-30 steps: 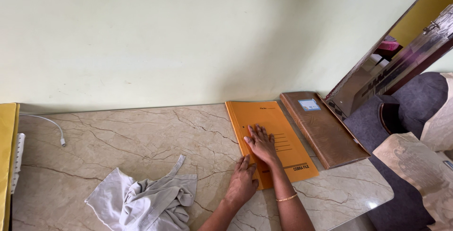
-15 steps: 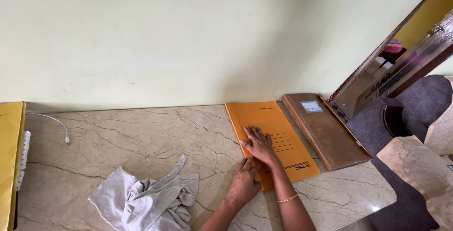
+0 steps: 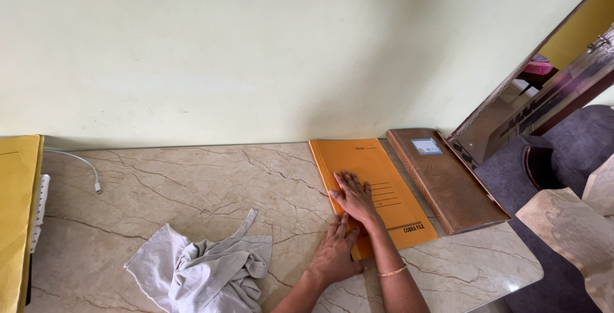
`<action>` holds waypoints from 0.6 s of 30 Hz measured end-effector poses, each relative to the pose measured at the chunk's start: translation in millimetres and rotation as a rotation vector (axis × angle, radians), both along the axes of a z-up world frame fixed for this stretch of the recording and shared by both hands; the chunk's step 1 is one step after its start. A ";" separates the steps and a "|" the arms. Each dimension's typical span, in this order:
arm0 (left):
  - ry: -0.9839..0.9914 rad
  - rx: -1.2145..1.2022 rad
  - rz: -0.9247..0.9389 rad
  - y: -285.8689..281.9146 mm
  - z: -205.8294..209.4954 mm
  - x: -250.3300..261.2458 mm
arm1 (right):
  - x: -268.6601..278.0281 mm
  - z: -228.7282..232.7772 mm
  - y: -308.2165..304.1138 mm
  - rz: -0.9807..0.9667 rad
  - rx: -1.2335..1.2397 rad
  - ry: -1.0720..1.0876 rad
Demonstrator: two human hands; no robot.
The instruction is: The person wipes several folders and a notebook with a white cloth, flipping them over and stacking them on a desk.
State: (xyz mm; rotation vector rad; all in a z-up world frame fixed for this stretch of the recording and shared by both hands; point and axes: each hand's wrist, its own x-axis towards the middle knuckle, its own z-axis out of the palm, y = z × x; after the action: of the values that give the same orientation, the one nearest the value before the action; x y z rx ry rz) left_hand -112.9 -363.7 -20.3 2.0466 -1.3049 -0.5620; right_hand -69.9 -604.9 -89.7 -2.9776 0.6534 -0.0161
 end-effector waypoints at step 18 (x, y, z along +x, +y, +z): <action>-0.147 -0.121 0.030 -17.9 -40.7 -0.5 | 3.6 11.8 10.6 -0.043 0.018 -0.014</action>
State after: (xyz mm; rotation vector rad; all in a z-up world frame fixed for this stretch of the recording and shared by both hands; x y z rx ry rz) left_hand -113.4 -381.6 -61.0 2.0351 -1.3555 -0.3155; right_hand -66.3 -594.3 -77.9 -2.9430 0.7118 -0.0344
